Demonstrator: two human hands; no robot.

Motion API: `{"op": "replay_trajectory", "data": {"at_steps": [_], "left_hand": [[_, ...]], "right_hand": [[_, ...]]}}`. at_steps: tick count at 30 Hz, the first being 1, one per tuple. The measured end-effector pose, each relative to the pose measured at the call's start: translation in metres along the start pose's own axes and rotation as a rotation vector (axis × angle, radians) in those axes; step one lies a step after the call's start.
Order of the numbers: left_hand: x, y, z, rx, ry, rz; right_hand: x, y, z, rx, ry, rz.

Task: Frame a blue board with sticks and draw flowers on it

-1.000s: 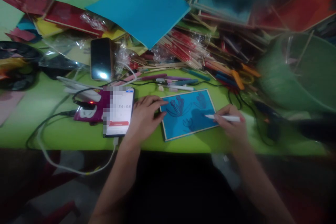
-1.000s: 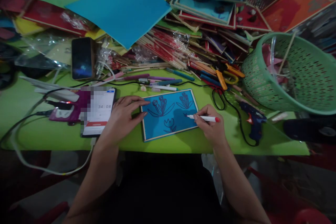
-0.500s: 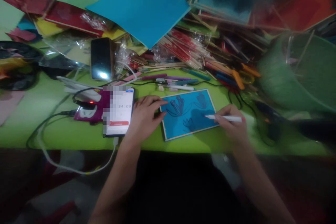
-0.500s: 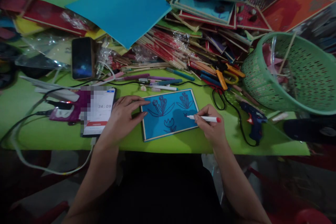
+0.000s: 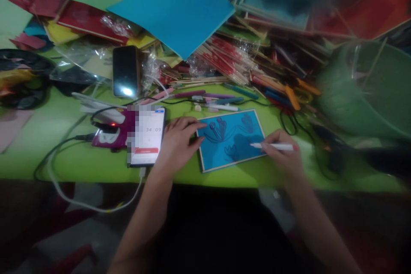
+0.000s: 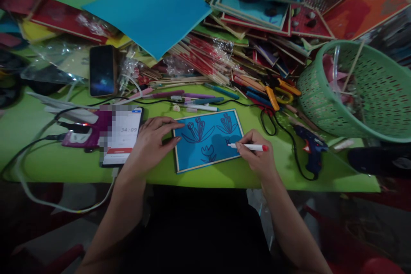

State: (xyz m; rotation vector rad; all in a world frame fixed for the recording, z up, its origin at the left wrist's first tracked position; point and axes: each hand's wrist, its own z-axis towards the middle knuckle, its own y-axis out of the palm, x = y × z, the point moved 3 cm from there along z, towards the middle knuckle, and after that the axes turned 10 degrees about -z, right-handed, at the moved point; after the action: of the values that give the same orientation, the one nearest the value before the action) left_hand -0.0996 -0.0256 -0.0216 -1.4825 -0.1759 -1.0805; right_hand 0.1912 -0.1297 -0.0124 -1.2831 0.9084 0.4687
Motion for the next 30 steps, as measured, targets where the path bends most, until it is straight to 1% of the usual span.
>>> {"op": "replay_trajectory", "data": {"at_steps": [5,9,20,26,28,30], "left_hand": [[0.0006,-0.0006,0.0003,-0.01,-0.007,-0.001],[0.0005,-0.0007,0.0,-0.004,-0.002,-0.006],[0.001,-0.0001,0.0003,-0.007,-0.008,-0.009],[-0.0001,0.0,0.0,-0.014,-0.015,-0.01],[-0.0003,0.0,0.0001,-0.015,-0.015,-0.01],[-0.0001,0.0,0.0001,-0.011,-0.013,-0.008]], "right_hand": [[-0.0024,-0.0012,0.0006,0.03,0.005,0.066],[-0.0016,-0.0004,0.0015,0.043,0.01,0.055],[0.0032,0.0014,0.0011,-0.002,-0.008,0.011],[0.002,0.0027,0.0018,-0.064,-0.016,0.007],[0.0023,0.0023,0.0023,-0.05,-0.012,0.023],[0.0031,0.0008,0.0028,-0.001,-0.003,0.054]]}}
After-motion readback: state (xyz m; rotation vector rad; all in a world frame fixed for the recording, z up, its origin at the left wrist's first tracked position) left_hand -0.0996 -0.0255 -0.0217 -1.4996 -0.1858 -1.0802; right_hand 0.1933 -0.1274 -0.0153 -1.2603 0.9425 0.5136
